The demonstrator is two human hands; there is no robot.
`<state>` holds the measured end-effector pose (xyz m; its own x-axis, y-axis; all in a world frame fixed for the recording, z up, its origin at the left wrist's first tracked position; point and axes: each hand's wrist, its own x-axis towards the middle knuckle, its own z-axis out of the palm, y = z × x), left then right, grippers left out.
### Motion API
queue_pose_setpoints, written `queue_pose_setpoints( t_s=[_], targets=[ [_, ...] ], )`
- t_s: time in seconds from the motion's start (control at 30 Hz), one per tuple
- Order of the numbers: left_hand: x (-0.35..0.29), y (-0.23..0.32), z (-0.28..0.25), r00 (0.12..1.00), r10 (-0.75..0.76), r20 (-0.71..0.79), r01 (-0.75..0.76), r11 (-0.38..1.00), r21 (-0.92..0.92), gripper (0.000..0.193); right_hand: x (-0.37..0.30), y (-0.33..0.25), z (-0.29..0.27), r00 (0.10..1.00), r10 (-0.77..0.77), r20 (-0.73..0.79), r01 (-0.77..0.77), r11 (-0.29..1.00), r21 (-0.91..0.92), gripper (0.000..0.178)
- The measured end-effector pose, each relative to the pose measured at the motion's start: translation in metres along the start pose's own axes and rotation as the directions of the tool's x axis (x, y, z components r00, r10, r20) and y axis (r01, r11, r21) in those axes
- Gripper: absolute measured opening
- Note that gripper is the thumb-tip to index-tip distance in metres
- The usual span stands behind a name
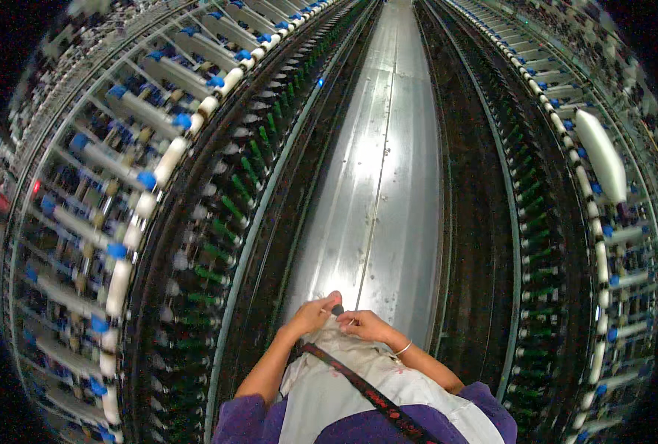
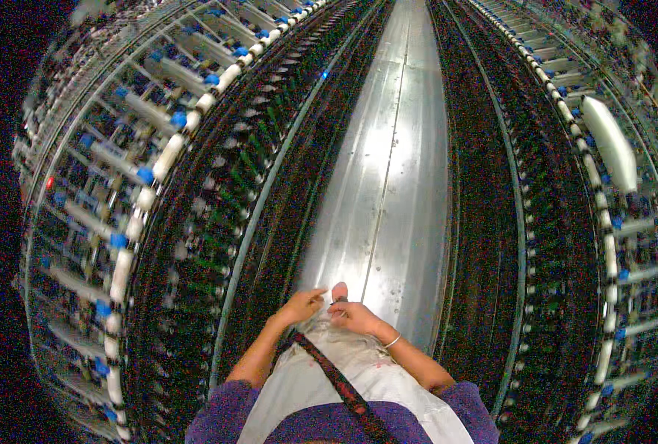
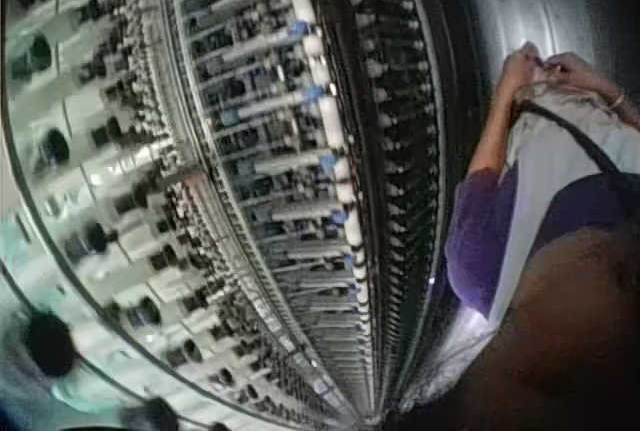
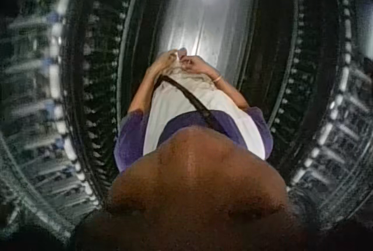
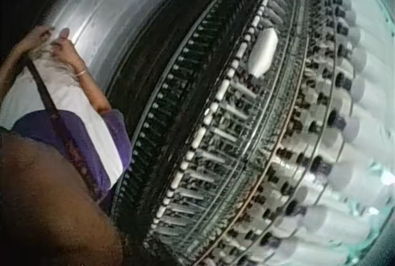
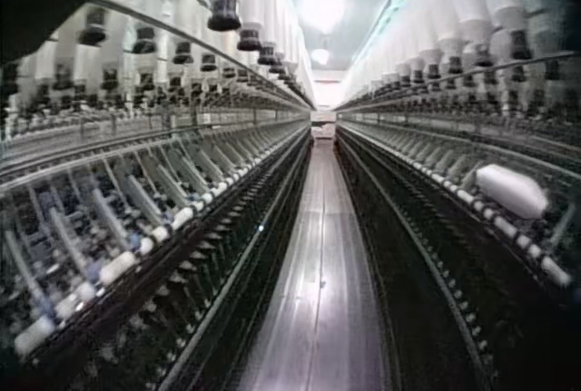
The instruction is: The person walks between rows of spinning machines, removes empty bobbins, and replaces them with full ones. They also thread yarn through guides and spindles to restart stopped positions.
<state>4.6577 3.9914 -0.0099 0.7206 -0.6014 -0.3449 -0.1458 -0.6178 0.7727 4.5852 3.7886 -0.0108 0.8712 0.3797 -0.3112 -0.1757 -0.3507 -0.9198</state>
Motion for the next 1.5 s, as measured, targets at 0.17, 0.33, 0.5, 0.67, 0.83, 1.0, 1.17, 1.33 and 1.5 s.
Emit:
queue_pose_setpoints(
  t_s=[0.17,0.33,0.5,0.67,0.83,1.0,1.17,1.33,1.5],
  targets=[
    [0.167,0.036,-0.064,0.986,0.161,0.034,-0.163,0.928,0.336,0.036,0.067,-0.020,-0.143,0.948,-0.014,-0.318,-0.044,0.983,-0.177,0.031],
    [0.327,0.069,-0.097,0.924,0.252,0.287,-0.333,0.900,0.282,0.037,0.104,0.015,-0.265,0.839,0.086,-0.537,-0.098,0.995,0.007,0.027],
    [0.465,0.098,-0.115,0.949,0.267,0.167,-0.300,0.929,0.217,0.033,0.157,0.072,-0.375,0.837,0.188,-0.514,-0.189,0.981,0.051,0.027],
    [0.587,0.122,-0.157,0.995,0.092,0.041,-0.093,0.995,0.038,0.042,0.246,0.067,-0.525,0.905,0.120,-0.408,-0.213,0.958,-0.190,0.029],
    [0.671,0.122,-0.208,0.955,0.120,-0.271,-0.118,0.993,0.023,0.041,0.373,0.026,-0.659,0.971,-0.056,-0.234,-0.043,0.916,-0.398,0.029],
    [0.723,0.101,-0.243,0.929,-0.098,-0.357,0.036,0.984,-0.176,0.035,0.512,-0.013,-0.729,0.960,-0.248,-0.127,0.178,0.897,-0.404,0.020],
    [0.778,0.088,-0.330,0.922,-0.200,-0.333,0.151,0.974,-0.167,0.038,0.642,-0.046,-0.742,0.898,-0.424,-0.119,0.372,0.875,-0.311,0.014],
    [0.820,0.148,-0.463,0.265,0.089,-0.960,-0.002,0.996,0.092,0.024,0.751,-0.124,-0.739,0.810,-0.560,-0.177,0.519,0.823,-0.230,0.016],
    [0.801,0.218,-0.574,-0.142,0.083,-0.986,-0.169,0.980,0.107,0.018,0.863,-0.253,-0.692,0.633,-0.736,-0.239,0.737,0.668,-0.104,0.017]
  ],
)
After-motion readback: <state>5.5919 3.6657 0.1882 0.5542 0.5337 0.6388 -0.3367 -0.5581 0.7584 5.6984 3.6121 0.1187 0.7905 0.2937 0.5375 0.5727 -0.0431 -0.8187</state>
